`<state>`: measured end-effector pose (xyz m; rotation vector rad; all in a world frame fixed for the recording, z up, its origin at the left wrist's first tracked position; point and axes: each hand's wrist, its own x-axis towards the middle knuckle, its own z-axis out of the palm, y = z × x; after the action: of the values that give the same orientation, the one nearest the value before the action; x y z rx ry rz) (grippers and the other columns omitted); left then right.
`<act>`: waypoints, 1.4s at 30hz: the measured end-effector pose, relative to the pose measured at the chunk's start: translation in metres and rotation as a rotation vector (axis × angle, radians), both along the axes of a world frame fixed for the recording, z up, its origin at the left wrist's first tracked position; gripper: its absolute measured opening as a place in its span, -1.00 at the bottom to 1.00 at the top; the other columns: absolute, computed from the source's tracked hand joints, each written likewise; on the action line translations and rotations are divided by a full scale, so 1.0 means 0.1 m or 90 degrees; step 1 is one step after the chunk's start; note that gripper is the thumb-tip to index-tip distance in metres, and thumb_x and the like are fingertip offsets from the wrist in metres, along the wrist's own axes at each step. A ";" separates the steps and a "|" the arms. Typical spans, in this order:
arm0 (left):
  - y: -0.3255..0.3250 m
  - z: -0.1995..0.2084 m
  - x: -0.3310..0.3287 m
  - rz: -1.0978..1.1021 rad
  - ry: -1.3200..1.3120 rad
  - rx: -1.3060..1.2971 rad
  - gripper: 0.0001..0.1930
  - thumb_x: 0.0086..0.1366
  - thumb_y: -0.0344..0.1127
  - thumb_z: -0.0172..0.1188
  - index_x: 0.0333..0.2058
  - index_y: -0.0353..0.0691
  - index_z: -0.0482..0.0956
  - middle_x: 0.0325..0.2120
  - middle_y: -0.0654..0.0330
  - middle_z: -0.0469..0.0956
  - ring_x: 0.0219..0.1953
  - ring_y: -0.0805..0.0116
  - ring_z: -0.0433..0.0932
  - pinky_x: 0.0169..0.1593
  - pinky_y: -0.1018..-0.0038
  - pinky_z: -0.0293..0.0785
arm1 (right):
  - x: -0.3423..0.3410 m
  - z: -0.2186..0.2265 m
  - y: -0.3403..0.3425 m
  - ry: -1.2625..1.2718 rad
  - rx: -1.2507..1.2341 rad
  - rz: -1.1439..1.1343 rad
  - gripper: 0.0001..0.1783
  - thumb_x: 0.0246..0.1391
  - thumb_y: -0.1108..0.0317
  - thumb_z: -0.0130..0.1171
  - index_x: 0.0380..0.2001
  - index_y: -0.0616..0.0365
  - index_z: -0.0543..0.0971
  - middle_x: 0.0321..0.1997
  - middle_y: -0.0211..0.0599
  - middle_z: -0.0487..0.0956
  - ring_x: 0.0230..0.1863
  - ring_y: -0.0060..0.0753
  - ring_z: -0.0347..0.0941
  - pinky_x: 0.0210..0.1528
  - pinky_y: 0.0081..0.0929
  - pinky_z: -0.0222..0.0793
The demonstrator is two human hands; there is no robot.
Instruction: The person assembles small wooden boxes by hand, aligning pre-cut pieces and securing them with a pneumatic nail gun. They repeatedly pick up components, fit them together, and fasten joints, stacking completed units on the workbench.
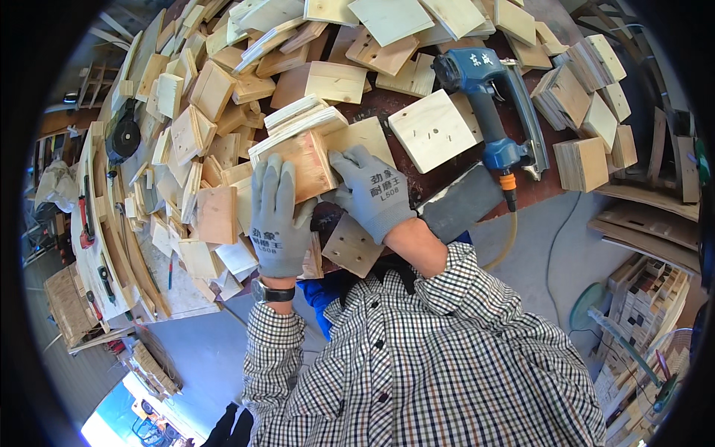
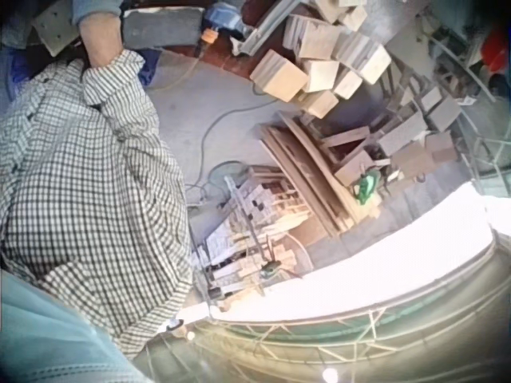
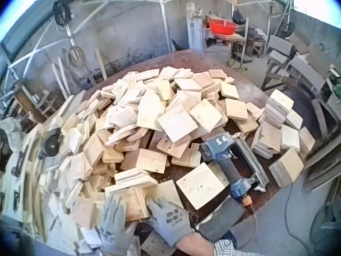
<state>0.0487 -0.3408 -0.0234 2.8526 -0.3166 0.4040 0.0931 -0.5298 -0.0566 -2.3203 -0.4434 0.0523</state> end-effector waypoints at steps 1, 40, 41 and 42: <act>-0.01 -0.01 0.00 0.005 -0.004 0.003 -0.25 0.13 -0.37 0.48 0.31 -0.30 0.41 0.37 -0.07 0.37 0.44 -0.19 0.29 0.45 0.04 0.28 | 0.02 0.02 -0.01 0.011 0.002 0.000 -0.44 0.07 0.10 0.37 0.14 -0.03 0.53 -0.04 -0.27 0.54 -0.09 -0.15 0.62 -0.09 -0.20 0.58; -0.14 0.07 -0.01 0.066 0.061 0.037 -0.37 0.18 -0.37 0.38 0.24 -0.30 0.46 0.34 -0.05 0.38 0.45 -0.19 0.25 0.45 0.00 0.25 | 0.06 0.17 -0.03 0.085 -0.111 0.044 -0.29 0.08 0.18 0.34 0.32 -0.07 0.40 0.01 -0.27 0.47 -0.14 -0.19 0.63 -0.21 -0.25 0.61; -0.13 0.07 -0.01 0.070 0.057 0.036 -0.38 0.18 -0.37 0.37 0.24 -0.30 0.46 0.34 -0.04 0.39 0.44 -0.19 0.26 0.45 0.00 0.26 | 0.06 0.17 -0.02 0.075 -0.116 0.040 -0.29 0.07 0.19 0.35 0.32 -0.10 0.40 0.01 -0.27 0.47 -0.16 -0.19 0.64 -0.22 -0.25 0.61; -0.12 0.07 -0.02 0.074 0.054 0.035 -0.38 0.19 -0.36 0.37 0.24 -0.29 0.47 0.34 -0.03 0.39 0.44 -0.18 0.26 0.44 0.00 0.27 | 0.06 0.16 -0.01 0.078 -0.107 0.042 -0.27 0.04 0.19 0.38 0.31 -0.11 0.40 0.02 -0.29 0.46 -0.16 -0.17 0.64 -0.24 -0.24 0.62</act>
<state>0.0465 -0.3531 -0.0169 2.9412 -0.1493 0.2978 0.0994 -0.5307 -0.0403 -2.4499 -0.4698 0.2714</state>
